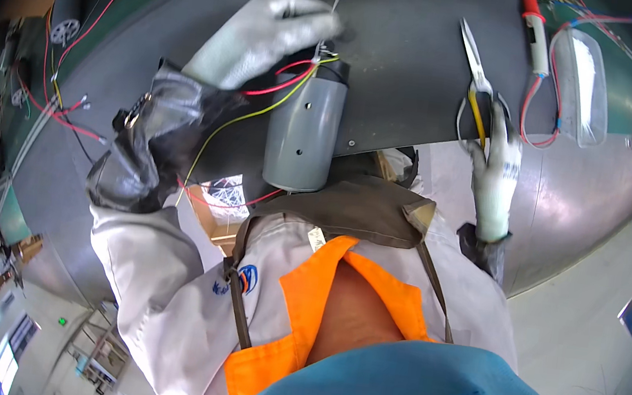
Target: Connecting wires to small electric motors on an assembly line.
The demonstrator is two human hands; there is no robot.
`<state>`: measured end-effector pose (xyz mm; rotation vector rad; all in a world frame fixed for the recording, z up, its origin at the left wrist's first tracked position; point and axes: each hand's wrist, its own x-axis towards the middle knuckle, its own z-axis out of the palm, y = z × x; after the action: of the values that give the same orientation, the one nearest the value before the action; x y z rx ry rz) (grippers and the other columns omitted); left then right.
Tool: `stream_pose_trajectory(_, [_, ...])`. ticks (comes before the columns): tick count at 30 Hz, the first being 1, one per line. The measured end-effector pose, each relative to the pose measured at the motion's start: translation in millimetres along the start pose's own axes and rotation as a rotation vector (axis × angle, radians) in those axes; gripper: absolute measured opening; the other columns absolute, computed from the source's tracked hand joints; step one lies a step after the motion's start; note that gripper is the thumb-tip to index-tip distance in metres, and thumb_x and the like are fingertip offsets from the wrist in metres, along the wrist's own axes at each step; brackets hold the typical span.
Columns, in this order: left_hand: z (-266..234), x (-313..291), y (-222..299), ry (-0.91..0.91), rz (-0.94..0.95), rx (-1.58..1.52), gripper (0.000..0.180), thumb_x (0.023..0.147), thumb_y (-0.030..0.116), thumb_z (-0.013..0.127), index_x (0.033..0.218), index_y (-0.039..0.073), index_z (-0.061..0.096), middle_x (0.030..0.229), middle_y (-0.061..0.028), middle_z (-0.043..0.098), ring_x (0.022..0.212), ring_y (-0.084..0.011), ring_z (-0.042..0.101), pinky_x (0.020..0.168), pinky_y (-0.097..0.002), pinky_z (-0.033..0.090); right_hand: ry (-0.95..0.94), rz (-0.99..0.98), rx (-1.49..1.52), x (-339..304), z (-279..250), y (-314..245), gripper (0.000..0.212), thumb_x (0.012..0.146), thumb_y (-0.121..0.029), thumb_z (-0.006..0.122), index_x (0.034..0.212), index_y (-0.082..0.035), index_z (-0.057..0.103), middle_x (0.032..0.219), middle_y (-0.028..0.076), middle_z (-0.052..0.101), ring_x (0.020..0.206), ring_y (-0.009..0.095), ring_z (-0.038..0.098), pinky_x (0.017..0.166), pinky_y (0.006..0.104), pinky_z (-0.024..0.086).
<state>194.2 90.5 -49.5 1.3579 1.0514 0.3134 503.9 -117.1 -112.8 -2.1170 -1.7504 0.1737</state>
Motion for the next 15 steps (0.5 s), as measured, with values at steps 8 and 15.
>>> stream_pose_trajectory(8, [-21.4,-0.9,-25.3,-0.007,0.350,-0.241,0.034,0.106,0.021,0.050,0.123,-0.007,0.059,0.111,-0.0181,0.070,0.104,-0.0247,0.069,0.095,-0.0378,0.055,-0.387,0.429,0.868,30.3,-16.7,13.2,0.062,0.089,-0.002,0.070,0.147,-0.004,0.048,0.134,0.010,0.059,0.097,0.012,0.062,0.084,0.0289,0.054])
stream_pose_trajectory(15, [-22.2,8.2,-38.5,-0.076,0.161,-0.831,0.033,0.106,0.018,0.049,0.126,-0.007,0.057,0.117,-0.0169,0.068,0.106,-0.0270,0.068,0.096,-0.0403,0.055,-0.810,-0.342,0.419,106.7,-14.8,-70.2,0.069,0.090,-0.042,0.074,0.142,-0.002,0.050,0.124,0.019,0.063,0.100,0.032,0.066,0.091,0.0366,0.052])
